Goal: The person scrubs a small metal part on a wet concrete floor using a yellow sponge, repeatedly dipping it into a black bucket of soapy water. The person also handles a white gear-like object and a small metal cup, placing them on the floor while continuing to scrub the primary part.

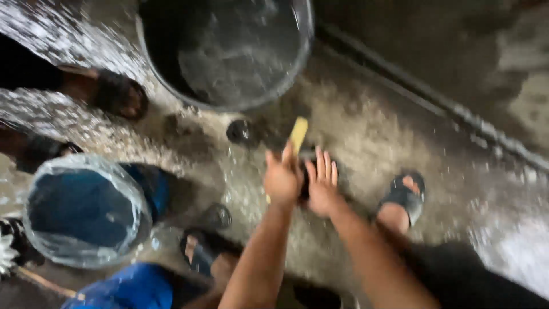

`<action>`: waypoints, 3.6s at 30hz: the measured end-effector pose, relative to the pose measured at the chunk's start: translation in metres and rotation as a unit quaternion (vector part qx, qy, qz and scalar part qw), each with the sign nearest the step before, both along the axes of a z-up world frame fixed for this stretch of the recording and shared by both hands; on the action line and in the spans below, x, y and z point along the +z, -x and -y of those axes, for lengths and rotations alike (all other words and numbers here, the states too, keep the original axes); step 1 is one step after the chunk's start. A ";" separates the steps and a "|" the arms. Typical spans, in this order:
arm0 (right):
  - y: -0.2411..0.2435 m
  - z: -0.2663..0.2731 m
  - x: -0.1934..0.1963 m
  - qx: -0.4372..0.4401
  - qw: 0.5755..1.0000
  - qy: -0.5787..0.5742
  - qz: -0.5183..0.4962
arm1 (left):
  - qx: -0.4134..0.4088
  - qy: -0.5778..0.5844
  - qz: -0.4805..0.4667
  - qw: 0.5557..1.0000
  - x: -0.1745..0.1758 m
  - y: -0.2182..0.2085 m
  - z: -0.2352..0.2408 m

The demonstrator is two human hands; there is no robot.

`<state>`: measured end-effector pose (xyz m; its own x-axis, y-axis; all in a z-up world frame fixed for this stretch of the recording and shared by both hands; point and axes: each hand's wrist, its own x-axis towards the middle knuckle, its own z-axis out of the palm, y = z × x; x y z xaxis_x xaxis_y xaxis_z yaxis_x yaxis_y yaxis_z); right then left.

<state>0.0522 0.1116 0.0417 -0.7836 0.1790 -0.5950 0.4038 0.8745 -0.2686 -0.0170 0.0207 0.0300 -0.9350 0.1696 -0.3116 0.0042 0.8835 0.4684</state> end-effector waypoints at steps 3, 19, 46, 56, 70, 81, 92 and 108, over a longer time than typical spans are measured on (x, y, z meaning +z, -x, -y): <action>-0.001 0.001 0.006 0.002 1.000 0.010 -0.016 | 0.004 -0.007 0.058 0.998 0.011 -0.037 0.033; 0.015 -0.016 0.021 0.054 0.995 0.082 0.022 | -0.020 -0.137 0.041 0.989 -0.010 -0.103 0.080; 0.018 -0.009 0.035 -0.016 0.996 0.086 0.026 | -0.029 -0.053 -0.021 0.998 -0.030 -0.053 0.052; 0.006 -0.005 0.028 -0.005 0.996 0.084 0.037 | 0.001 -0.089 -0.161 0.983 -0.043 -0.031 0.022; 0.013 -0.008 0.026 -0.011 0.998 0.064 -0.023 | 0.005 -0.179 -0.175 0.968 0.002 -0.039 0.048; 0.007 -0.008 0.005 -0.006 0.997 0.063 0.036 | -0.086 -0.070 -0.151 0.982 -0.021 0.000 0.039; 0.006 -0.002 0.001 0.008 0.999 0.036 0.039 | -0.069 0.002 0.047 0.996 -0.028 -0.021 0.022; 0.017 -0.001 0.012 -0.012 1.000 0.008 0.007 | -0.052 0.057 0.172 0.982 0.024 0.009 -0.019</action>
